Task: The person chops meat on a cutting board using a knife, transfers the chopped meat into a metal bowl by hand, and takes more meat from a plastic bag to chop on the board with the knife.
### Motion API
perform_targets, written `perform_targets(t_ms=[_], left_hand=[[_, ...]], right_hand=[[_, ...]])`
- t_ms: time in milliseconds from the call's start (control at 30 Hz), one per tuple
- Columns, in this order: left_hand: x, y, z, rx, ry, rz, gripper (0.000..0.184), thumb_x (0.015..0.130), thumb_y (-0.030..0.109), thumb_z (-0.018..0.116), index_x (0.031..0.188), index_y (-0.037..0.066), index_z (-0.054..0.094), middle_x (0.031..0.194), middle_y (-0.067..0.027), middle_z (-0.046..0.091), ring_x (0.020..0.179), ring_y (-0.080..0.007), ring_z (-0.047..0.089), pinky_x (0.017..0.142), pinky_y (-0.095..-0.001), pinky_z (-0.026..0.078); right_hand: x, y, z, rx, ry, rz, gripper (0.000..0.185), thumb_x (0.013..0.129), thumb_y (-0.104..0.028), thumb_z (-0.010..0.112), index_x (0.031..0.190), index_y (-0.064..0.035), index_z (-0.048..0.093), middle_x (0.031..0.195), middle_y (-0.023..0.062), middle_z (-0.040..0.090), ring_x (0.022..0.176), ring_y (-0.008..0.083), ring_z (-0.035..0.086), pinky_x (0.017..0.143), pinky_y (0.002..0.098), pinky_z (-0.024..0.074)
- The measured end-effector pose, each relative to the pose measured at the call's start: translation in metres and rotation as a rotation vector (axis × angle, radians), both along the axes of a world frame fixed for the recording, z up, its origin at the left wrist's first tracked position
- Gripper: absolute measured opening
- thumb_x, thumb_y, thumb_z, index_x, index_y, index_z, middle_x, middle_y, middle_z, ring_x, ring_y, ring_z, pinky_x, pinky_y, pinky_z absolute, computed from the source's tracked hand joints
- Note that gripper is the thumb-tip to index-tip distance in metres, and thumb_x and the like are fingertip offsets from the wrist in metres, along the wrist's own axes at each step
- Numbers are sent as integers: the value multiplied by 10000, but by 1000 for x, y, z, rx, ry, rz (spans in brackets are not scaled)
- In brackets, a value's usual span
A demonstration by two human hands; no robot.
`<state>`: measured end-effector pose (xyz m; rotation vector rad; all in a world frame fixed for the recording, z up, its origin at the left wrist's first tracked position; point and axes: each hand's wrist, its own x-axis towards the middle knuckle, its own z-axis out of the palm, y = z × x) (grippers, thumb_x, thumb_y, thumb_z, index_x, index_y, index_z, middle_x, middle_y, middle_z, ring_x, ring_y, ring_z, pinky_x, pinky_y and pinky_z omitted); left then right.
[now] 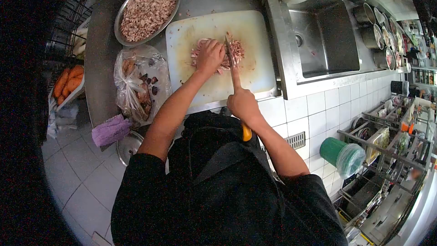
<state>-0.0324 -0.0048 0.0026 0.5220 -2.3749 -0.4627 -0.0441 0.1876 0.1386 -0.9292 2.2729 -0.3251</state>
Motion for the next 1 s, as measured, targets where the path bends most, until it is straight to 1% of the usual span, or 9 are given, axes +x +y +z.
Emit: perform_targets(t_ms=[200,367,433,533,633,667,733,933,1000], left_hand=[[-2,-1,2,21,-47,1,158,884,165,648,844,16,681,912,-129,631,963,-309,604,856,-438,509],[-1,-1,-1,22,-55,7,177,878,176,646,824,13,690,928,-131,640,968,-315,604,865,-439,508],[0,-5,0,52,-49,-32,148,878,141,630,850,6,684,933,-141,640,958,-331,605,861,-457,497],[5,-9,5,56,-38,-50,141,876,119,617,883,-3,686,951,-154,643,962,-345,605,874,-477,483],[1,-24,21,-15,53,-2,160,874,141,609,866,0,684,978,-156,640,978,-344,598,880,-485,479],[-1,-27,23,-46,94,24,170,874,154,606,853,3,681,987,-155,638,984,-342,595,878,-487,478],[-1,-31,12,29,-22,50,175,878,168,602,864,13,681,990,-153,631,981,-342,593,877,-485,480],[6,-19,5,125,-93,8,162,878,162,616,872,18,690,923,-148,628,951,-355,596,847,-473,483],[7,-12,8,135,-110,16,165,875,181,627,865,32,696,921,-132,631,953,-343,598,853,-470,485]], right_hand=[[-11,-17,-65,-31,73,-12,933,850,-97,547,1616,-168,19,810,337,671,764,512,669,714,576,539],[-48,-49,-72,-152,63,-4,878,872,-110,526,1608,-178,53,872,352,673,818,513,671,758,584,530],[-58,-49,-66,-164,62,45,861,864,-89,516,1603,-140,78,872,371,661,843,521,664,803,591,521],[-67,-43,-45,-129,158,122,821,871,-99,491,1604,-126,120,885,362,671,776,477,689,757,558,555],[-51,-38,25,-3,-190,-46,809,866,-98,469,1605,-116,140,887,343,684,641,408,697,669,496,588],[-48,-33,25,-1,-172,-40,807,864,-95,467,1605,-115,148,878,336,686,606,388,691,645,479,590],[-44,-28,24,-2,-133,-23,802,860,-90,461,1605,-112,164,859,323,690,536,346,677,599,446,594],[-29,-13,43,44,-206,-69,793,860,-98,474,1599,-114,188,813,295,693,533,340,675,592,442,593],[-23,-8,55,62,-251,-75,796,850,-97,478,1595,-84,200,825,330,684,630,400,691,687,494,582]])
